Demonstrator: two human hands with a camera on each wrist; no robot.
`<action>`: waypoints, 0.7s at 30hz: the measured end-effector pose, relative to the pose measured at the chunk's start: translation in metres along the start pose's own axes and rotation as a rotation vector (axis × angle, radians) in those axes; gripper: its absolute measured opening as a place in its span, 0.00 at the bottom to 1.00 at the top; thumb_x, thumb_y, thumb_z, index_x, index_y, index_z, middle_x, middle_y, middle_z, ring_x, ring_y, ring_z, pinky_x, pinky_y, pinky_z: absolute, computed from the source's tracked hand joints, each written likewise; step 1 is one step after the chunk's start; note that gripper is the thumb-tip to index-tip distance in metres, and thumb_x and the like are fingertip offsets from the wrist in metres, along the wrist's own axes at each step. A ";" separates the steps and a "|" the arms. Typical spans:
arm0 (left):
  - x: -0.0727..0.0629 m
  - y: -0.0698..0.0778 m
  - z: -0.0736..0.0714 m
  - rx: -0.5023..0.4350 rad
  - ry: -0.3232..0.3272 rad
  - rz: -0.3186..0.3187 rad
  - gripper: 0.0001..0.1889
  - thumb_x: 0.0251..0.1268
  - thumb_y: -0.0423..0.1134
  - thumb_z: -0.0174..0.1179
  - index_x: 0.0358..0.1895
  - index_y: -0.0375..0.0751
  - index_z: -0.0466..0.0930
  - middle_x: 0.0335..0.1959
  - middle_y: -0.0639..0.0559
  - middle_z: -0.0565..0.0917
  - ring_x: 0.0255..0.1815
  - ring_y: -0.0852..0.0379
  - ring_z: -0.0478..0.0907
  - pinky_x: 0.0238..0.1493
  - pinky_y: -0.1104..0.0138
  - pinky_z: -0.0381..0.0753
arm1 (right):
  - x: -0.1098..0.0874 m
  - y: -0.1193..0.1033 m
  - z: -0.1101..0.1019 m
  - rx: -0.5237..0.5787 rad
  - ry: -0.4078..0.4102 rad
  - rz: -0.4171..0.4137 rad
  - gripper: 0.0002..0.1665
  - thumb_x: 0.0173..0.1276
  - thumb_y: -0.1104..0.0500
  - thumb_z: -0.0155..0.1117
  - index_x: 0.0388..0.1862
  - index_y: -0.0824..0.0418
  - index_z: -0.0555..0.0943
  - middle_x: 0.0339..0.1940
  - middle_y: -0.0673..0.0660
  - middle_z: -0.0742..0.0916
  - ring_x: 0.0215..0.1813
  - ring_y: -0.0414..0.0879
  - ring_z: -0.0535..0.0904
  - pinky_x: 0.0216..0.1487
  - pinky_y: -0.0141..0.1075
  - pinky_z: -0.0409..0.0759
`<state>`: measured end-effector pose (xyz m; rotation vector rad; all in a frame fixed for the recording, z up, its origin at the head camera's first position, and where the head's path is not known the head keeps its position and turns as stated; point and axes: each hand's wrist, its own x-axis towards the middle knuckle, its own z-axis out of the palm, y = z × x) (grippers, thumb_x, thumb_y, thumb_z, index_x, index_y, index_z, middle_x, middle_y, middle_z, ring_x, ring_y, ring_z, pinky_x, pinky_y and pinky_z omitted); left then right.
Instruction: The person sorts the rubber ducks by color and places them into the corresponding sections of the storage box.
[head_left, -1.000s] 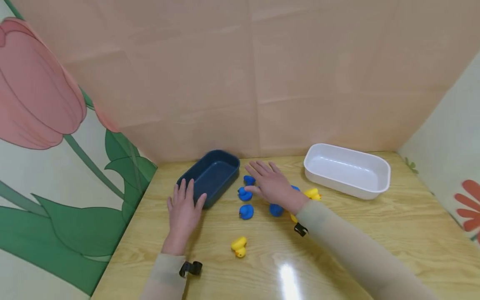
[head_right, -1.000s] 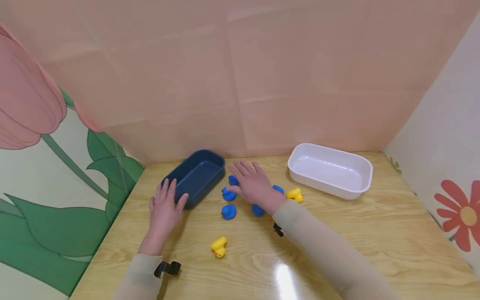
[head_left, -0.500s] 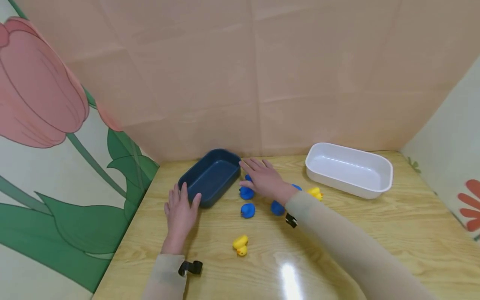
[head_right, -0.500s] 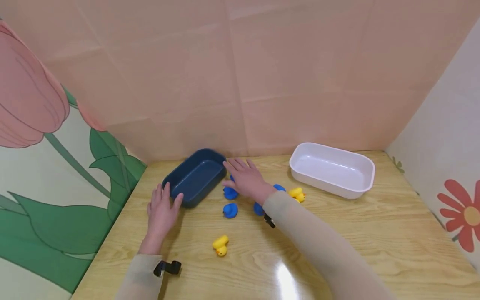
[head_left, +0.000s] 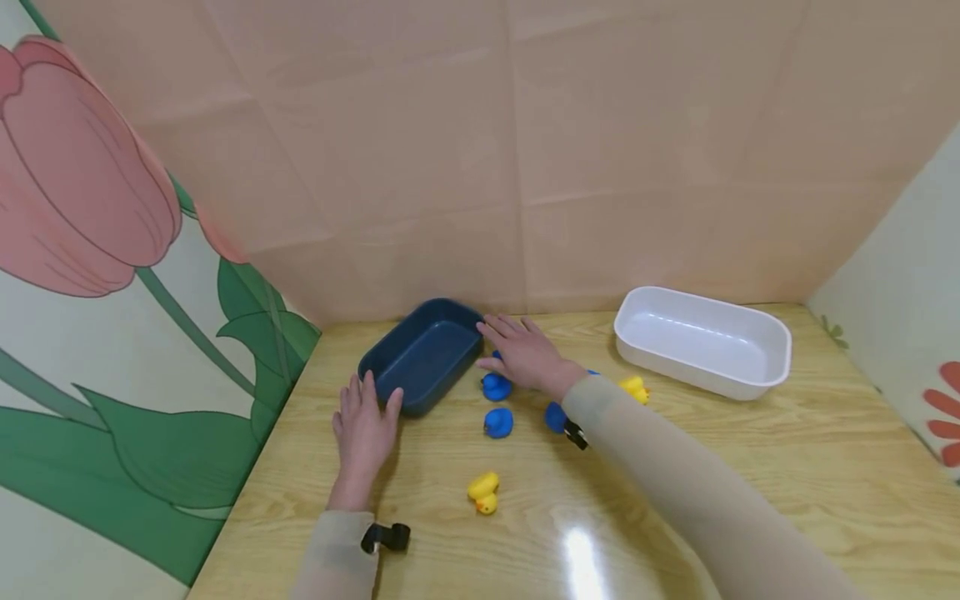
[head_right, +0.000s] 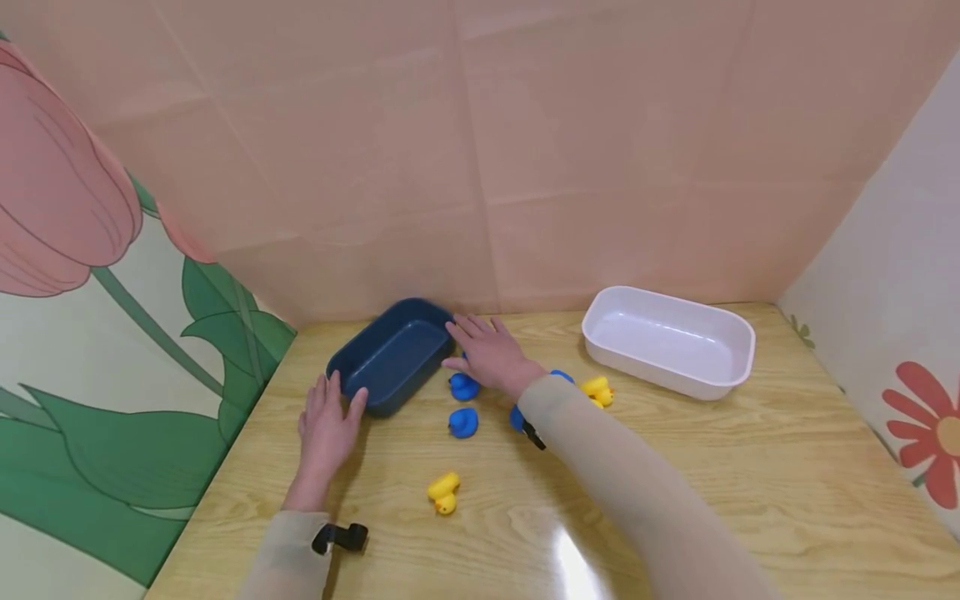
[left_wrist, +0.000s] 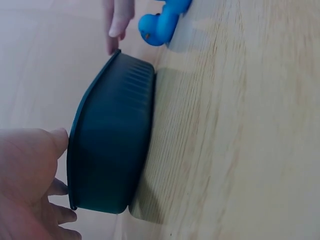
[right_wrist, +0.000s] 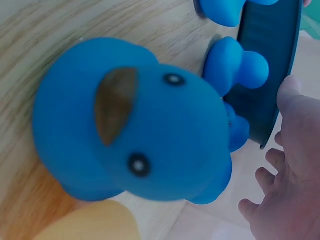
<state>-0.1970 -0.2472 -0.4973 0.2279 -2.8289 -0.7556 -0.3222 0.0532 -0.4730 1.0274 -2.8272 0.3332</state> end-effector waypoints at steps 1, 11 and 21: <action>0.000 0.000 0.000 -0.003 -0.002 -0.005 0.42 0.90 0.60 0.51 0.89 0.33 0.54 0.89 0.27 0.52 0.89 0.26 0.44 0.80 0.25 0.48 | 0.001 0.000 0.001 0.001 -0.011 0.004 0.47 0.86 0.36 0.60 0.89 0.62 0.64 0.89 0.63 0.66 0.89 0.63 0.59 0.85 0.67 0.56; 0.004 -0.001 0.002 -0.034 -0.018 -0.035 0.41 0.92 0.58 0.48 0.89 0.32 0.52 0.89 0.29 0.54 0.89 0.26 0.45 0.81 0.26 0.46 | -0.001 0.003 0.003 0.017 -0.037 0.016 0.45 0.87 0.38 0.61 0.89 0.62 0.65 0.90 0.63 0.65 0.90 0.63 0.56 0.85 0.66 0.56; 0.013 -0.002 0.008 -0.121 0.012 -0.067 0.39 0.92 0.55 0.47 0.90 0.36 0.51 0.87 0.31 0.59 0.88 0.28 0.49 0.82 0.27 0.48 | -0.013 0.008 0.003 0.065 -0.006 0.003 0.42 0.87 0.40 0.62 0.86 0.64 0.69 0.89 0.64 0.66 0.89 0.64 0.57 0.85 0.66 0.56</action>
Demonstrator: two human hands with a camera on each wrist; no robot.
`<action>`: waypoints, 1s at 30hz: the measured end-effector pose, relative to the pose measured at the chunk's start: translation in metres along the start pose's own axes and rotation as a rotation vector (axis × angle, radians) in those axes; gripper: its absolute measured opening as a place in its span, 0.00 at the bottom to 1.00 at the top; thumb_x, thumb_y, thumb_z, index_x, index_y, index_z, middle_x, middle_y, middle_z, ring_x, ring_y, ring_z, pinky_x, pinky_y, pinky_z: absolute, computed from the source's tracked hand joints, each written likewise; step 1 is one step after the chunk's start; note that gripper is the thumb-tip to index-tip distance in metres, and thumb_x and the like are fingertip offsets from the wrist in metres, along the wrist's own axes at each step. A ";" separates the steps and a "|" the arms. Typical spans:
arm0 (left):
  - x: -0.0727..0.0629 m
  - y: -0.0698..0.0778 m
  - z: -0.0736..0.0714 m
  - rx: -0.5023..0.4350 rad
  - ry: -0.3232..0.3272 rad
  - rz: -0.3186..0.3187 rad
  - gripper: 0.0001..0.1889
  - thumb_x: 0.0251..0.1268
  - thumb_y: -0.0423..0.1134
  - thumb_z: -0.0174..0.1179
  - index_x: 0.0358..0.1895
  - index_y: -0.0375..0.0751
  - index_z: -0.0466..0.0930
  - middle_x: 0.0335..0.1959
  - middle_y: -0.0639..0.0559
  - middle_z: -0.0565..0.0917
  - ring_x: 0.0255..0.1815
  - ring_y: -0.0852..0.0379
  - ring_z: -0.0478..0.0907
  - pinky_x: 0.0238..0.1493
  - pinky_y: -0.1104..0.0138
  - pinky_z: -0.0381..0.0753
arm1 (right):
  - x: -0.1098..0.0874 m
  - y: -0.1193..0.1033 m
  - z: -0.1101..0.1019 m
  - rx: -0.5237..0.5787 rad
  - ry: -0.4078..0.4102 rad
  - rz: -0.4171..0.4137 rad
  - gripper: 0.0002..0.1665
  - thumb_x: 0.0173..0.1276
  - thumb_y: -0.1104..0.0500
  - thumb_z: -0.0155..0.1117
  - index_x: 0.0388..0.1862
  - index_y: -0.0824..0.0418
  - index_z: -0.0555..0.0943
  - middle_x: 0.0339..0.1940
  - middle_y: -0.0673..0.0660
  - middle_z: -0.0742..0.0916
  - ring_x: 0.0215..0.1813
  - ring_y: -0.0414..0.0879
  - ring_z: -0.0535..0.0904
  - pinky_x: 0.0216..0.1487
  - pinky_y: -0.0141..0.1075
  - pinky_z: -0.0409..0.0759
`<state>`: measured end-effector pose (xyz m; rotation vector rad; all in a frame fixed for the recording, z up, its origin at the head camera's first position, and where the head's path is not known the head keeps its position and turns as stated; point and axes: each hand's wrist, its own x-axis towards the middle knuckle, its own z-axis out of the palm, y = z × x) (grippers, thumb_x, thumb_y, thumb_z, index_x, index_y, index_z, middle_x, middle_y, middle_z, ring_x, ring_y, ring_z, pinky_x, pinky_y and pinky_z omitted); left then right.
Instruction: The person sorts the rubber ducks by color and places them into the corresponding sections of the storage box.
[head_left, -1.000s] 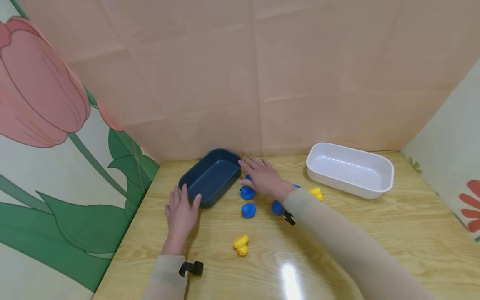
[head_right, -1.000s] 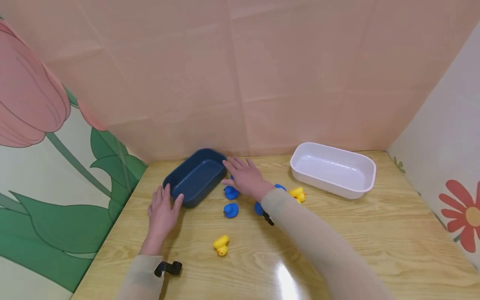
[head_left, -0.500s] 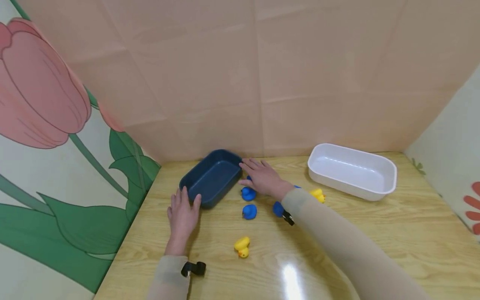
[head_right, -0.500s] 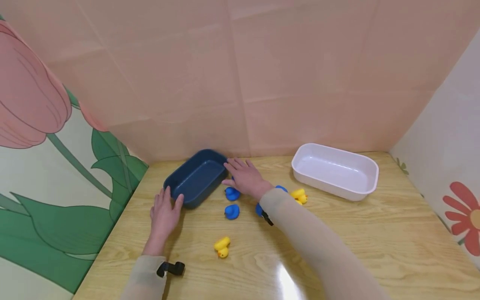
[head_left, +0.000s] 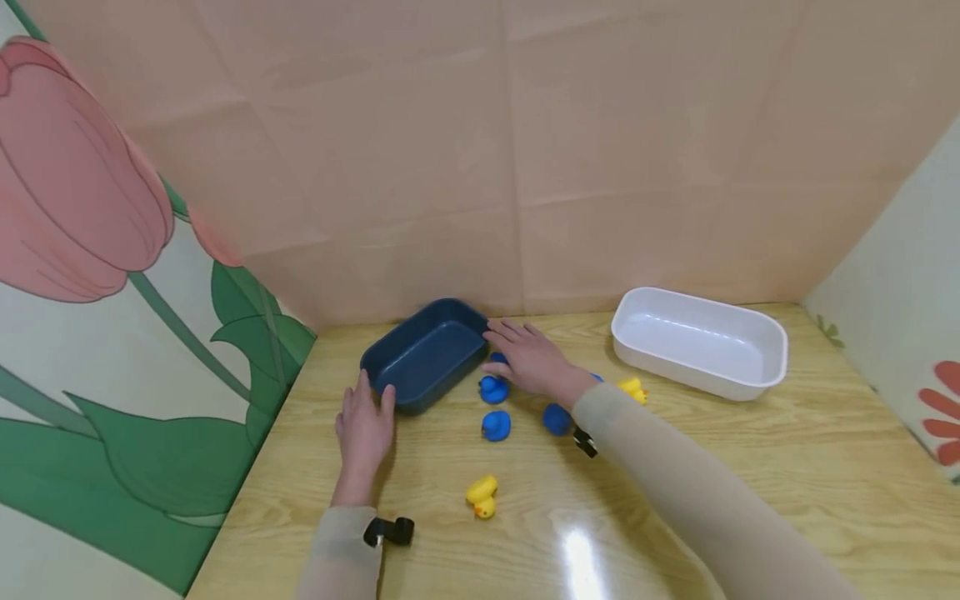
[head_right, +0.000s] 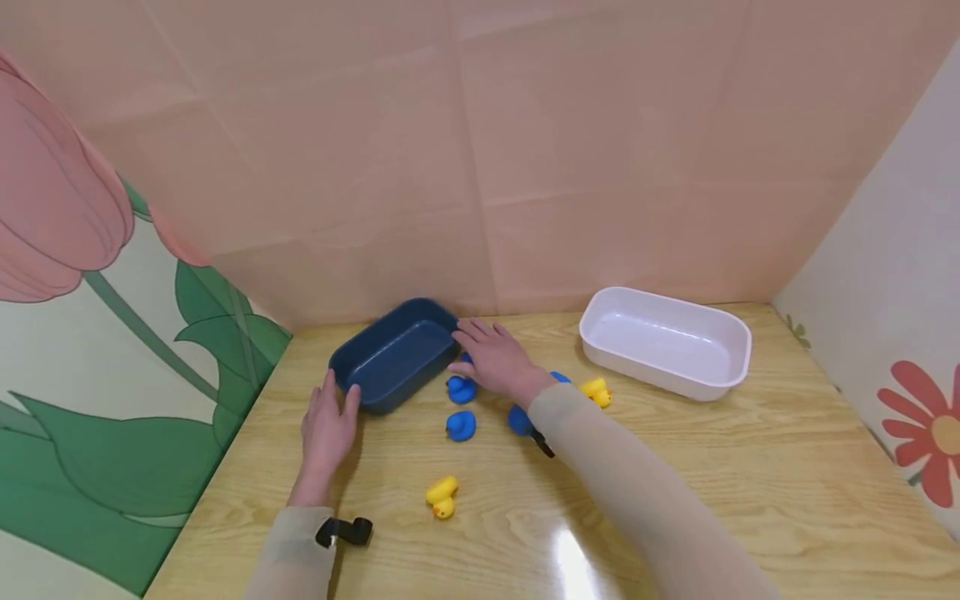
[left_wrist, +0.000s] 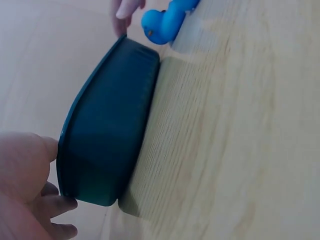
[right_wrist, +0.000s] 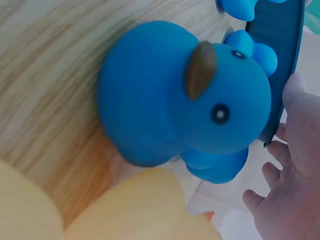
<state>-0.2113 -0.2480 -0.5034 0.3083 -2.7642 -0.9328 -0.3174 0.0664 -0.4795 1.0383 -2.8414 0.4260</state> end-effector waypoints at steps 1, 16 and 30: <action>0.001 0.000 0.001 -0.013 0.010 0.000 0.38 0.92 0.55 0.48 0.90 0.35 0.52 0.87 0.30 0.60 0.88 0.27 0.51 0.82 0.28 0.49 | -0.001 0.001 0.000 -0.002 0.003 -0.001 0.41 0.87 0.40 0.61 0.86 0.64 0.69 0.89 0.65 0.66 0.89 0.64 0.57 0.85 0.66 0.57; 0.017 0.003 0.017 -0.214 0.087 0.036 0.32 0.92 0.48 0.54 0.85 0.34 0.65 0.79 0.32 0.75 0.81 0.32 0.69 0.82 0.37 0.62 | -0.031 0.005 -0.007 -0.010 0.059 -0.034 0.39 0.86 0.42 0.64 0.81 0.68 0.74 0.83 0.70 0.73 0.85 0.67 0.64 0.83 0.64 0.63; 0.036 0.007 0.032 -0.414 -0.062 0.069 0.34 0.93 0.50 0.50 0.91 0.41 0.55 0.83 0.36 0.70 0.84 0.37 0.64 0.84 0.43 0.60 | -0.065 0.004 -0.015 0.033 0.126 -0.028 0.39 0.82 0.46 0.72 0.79 0.69 0.75 0.79 0.73 0.75 0.82 0.71 0.67 0.81 0.65 0.66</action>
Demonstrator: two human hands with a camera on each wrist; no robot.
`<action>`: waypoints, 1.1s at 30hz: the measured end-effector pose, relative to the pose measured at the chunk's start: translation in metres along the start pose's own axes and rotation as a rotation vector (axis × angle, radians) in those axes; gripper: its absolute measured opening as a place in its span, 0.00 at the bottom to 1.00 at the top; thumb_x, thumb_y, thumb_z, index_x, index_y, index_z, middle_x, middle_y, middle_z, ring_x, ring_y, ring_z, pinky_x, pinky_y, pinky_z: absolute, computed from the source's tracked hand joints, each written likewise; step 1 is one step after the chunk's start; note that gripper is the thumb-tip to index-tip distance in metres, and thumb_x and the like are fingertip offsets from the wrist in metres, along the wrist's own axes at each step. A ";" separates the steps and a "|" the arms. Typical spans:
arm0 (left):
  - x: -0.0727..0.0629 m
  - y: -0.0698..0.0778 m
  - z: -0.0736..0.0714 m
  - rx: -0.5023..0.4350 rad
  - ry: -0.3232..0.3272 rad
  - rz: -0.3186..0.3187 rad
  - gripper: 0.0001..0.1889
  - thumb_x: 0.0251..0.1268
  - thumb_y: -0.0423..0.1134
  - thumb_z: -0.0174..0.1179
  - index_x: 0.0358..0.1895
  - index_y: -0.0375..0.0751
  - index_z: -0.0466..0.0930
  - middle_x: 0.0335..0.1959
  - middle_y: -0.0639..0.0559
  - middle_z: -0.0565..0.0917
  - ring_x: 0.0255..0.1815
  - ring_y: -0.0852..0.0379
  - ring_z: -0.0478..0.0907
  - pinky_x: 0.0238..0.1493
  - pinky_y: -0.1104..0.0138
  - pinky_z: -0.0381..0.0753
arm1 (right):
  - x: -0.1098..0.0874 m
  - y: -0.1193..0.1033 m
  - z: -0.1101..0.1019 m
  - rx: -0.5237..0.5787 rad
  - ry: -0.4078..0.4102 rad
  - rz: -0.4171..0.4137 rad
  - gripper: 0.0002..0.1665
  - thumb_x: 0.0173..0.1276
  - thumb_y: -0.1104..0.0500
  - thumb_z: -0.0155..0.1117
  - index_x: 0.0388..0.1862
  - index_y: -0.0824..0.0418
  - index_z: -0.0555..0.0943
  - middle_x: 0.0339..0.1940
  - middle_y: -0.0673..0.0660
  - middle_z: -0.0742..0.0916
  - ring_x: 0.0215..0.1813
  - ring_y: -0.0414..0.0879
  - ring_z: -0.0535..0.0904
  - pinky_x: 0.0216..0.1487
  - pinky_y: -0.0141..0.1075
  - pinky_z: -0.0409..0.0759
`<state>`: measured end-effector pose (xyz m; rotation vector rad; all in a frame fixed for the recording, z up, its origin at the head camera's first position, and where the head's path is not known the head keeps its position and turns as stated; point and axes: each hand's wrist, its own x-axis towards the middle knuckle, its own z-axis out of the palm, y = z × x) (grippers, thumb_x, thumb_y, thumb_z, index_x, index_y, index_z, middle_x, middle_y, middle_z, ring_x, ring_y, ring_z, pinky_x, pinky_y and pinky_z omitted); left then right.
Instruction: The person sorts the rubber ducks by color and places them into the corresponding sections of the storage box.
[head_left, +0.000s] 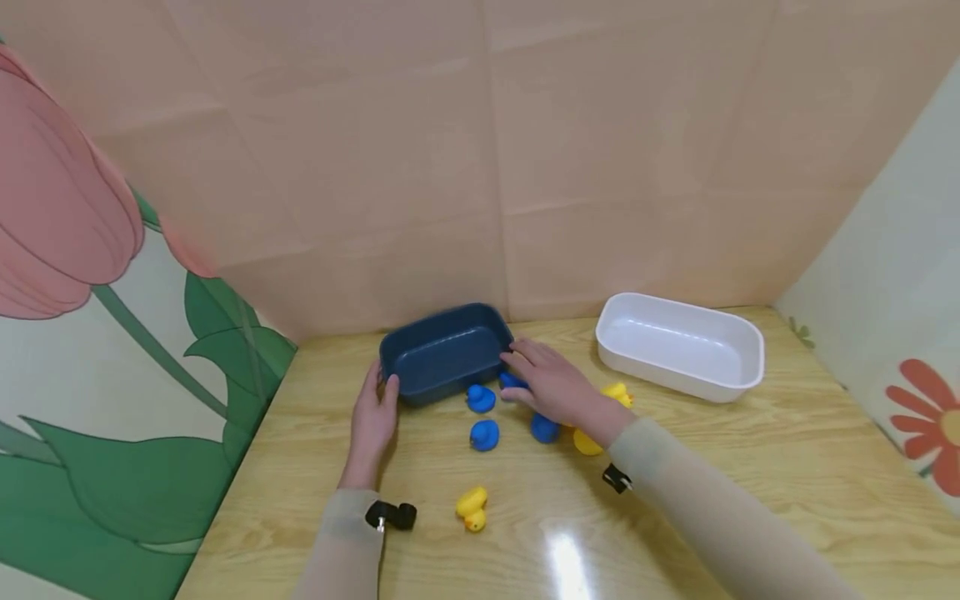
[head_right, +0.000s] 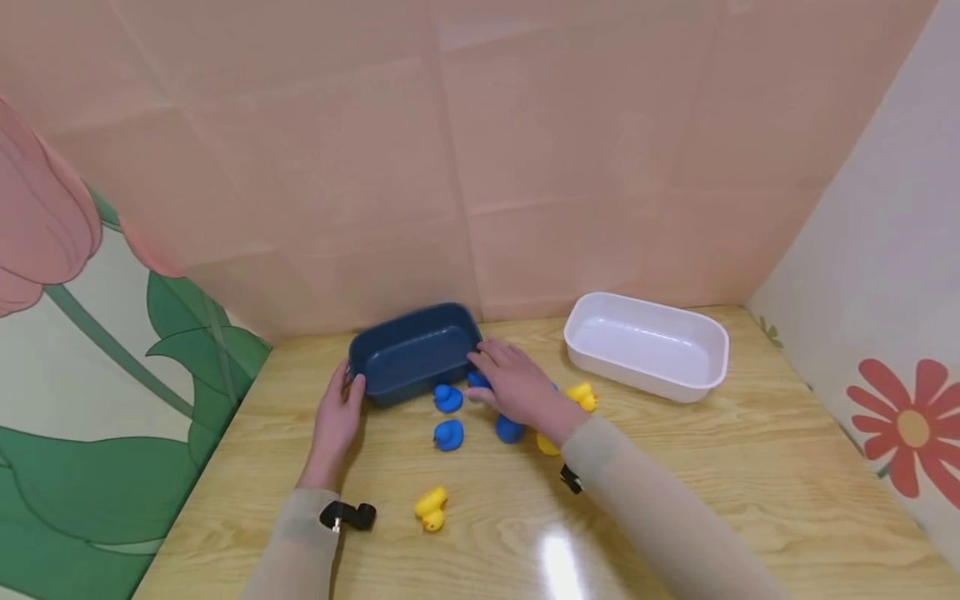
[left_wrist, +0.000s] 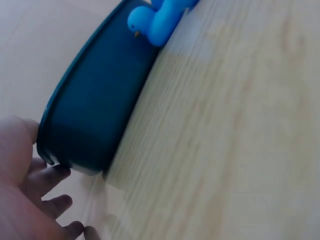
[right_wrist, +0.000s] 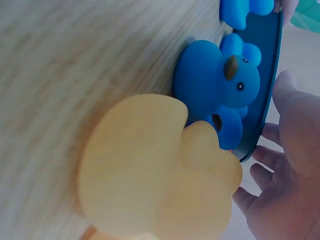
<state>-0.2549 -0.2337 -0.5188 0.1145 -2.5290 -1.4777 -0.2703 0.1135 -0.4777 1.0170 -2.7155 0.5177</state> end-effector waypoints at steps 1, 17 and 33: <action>0.001 -0.001 0.001 0.001 0.000 0.005 0.34 0.93 0.50 0.50 0.91 0.42 0.55 0.83 0.36 0.70 0.84 0.37 0.65 0.84 0.43 0.60 | -0.001 -0.001 0.000 0.003 0.001 0.002 0.39 0.81 0.46 0.72 0.79 0.69 0.76 0.79 0.73 0.75 0.82 0.71 0.67 0.81 0.65 0.66; 0.017 -0.006 0.020 -0.104 -0.037 0.031 0.31 0.93 0.51 0.49 0.89 0.47 0.61 0.87 0.43 0.65 0.86 0.40 0.62 0.85 0.44 0.60 | -0.026 -0.009 0.003 -0.055 -0.010 0.064 0.45 0.79 0.39 0.72 0.82 0.66 0.74 0.80 0.72 0.75 0.80 0.70 0.71 0.79 0.63 0.71; 0.041 0.000 0.041 -0.163 -0.073 0.064 0.31 0.94 0.49 0.50 0.91 0.52 0.58 0.89 0.46 0.61 0.88 0.42 0.58 0.86 0.45 0.58 | -0.034 0.010 -0.015 0.032 0.048 0.154 0.43 0.80 0.45 0.73 0.83 0.67 0.73 0.81 0.70 0.75 0.83 0.72 0.67 0.80 0.67 0.67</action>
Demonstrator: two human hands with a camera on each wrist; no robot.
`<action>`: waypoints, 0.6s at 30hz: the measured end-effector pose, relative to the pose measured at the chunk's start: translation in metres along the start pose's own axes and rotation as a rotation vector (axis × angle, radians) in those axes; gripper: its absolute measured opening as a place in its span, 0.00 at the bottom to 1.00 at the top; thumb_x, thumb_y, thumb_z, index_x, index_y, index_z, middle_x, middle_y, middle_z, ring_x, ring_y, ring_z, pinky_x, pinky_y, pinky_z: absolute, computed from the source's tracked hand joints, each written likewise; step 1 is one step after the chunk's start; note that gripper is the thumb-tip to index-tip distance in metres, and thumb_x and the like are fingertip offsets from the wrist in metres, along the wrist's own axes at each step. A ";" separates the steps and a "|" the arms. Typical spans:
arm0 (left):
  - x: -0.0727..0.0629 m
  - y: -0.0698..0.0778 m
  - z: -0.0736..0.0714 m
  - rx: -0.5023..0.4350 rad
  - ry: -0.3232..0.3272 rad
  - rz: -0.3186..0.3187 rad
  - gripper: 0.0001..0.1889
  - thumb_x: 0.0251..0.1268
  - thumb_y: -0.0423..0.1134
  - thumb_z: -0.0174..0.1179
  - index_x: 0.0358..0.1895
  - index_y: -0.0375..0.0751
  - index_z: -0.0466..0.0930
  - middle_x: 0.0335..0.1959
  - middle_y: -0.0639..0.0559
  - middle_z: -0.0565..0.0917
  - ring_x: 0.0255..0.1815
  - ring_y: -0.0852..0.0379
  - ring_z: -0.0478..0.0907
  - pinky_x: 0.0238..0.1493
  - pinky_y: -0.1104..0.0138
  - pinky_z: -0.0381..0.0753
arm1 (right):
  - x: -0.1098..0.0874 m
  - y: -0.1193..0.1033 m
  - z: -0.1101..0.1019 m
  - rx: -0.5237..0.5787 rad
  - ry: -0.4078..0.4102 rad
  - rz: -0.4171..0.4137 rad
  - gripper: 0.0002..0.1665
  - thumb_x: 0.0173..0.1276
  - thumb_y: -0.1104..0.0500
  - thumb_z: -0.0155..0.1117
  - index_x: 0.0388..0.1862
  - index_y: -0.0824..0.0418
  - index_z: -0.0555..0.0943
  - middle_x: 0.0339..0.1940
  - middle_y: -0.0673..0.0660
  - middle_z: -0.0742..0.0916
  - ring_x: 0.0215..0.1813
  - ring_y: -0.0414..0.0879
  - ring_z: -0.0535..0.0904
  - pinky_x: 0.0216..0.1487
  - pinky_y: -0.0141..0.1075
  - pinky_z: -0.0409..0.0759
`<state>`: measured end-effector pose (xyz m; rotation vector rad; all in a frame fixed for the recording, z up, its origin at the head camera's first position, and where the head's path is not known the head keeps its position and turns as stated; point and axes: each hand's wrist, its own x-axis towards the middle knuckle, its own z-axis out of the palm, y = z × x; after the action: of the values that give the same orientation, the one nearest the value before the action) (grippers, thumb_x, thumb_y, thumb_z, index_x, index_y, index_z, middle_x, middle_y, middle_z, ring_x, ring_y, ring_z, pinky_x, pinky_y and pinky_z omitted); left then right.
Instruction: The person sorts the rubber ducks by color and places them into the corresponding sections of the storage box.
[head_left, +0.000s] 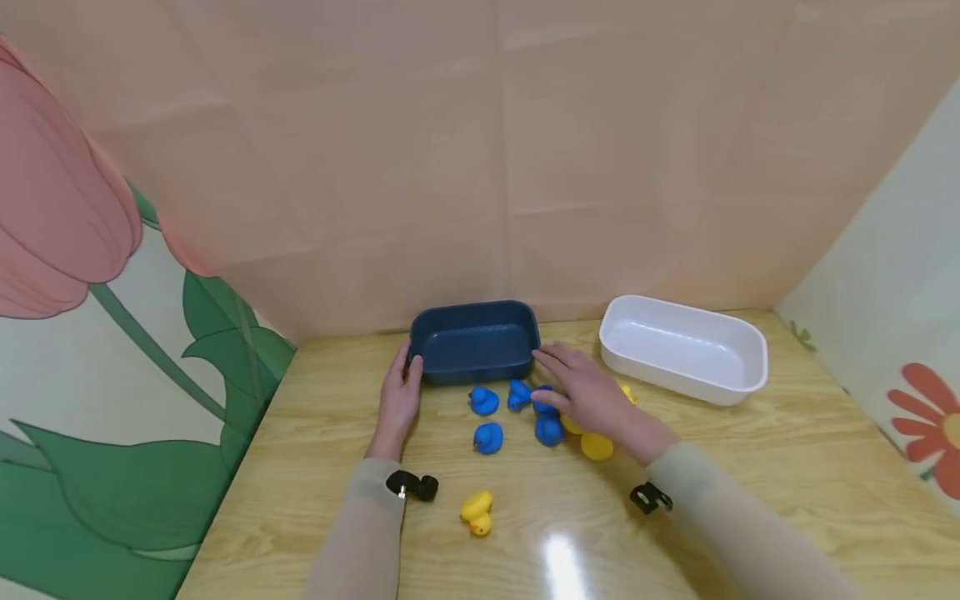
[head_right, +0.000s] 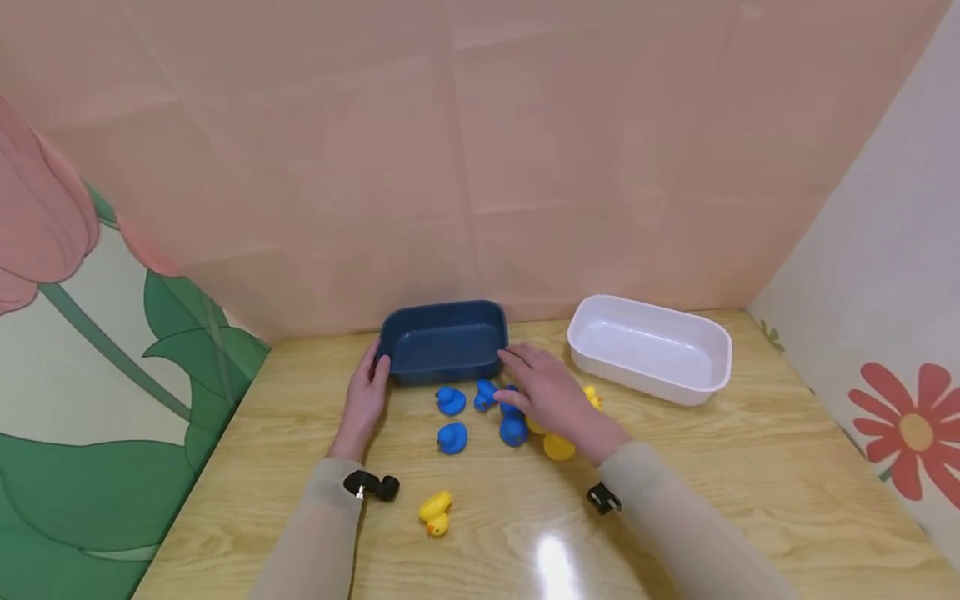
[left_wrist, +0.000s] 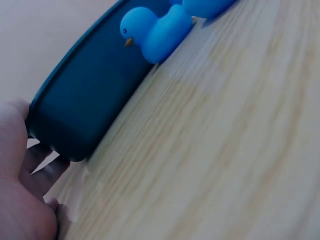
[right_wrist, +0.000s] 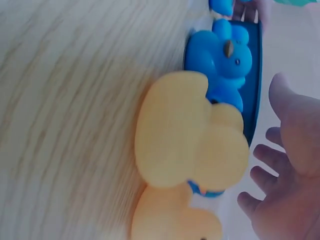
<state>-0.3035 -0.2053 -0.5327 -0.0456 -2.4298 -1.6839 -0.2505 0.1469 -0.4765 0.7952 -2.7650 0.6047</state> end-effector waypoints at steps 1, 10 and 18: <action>0.000 0.001 0.000 0.000 0.001 0.004 0.31 0.94 0.50 0.49 0.91 0.52 0.58 0.89 0.47 0.61 0.88 0.42 0.58 0.86 0.45 0.58 | -0.001 0.002 -0.002 0.017 0.006 0.018 0.43 0.79 0.45 0.74 0.83 0.66 0.73 0.81 0.70 0.75 0.83 0.72 0.66 0.80 0.67 0.67; 0.001 0.002 0.004 -0.004 -0.011 0.031 0.32 0.93 0.56 0.48 0.91 0.56 0.57 0.89 0.49 0.60 0.89 0.44 0.56 0.86 0.46 0.58 | -0.011 0.014 -0.015 0.128 -0.008 0.135 0.44 0.78 0.44 0.75 0.83 0.63 0.74 0.80 0.71 0.76 0.81 0.71 0.69 0.78 0.69 0.68; -0.001 -0.003 0.000 0.016 -0.011 0.029 0.34 0.92 0.61 0.45 0.91 0.57 0.56 0.90 0.47 0.60 0.88 0.38 0.57 0.85 0.40 0.57 | -0.015 0.023 -0.023 0.101 0.018 0.123 0.39 0.78 0.50 0.76 0.80 0.67 0.77 0.74 0.71 0.82 0.75 0.72 0.76 0.76 0.67 0.72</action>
<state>-0.3030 -0.2064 -0.5355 -0.0876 -2.4385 -1.6556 -0.2481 0.1817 -0.4678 0.6397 -2.8012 0.7757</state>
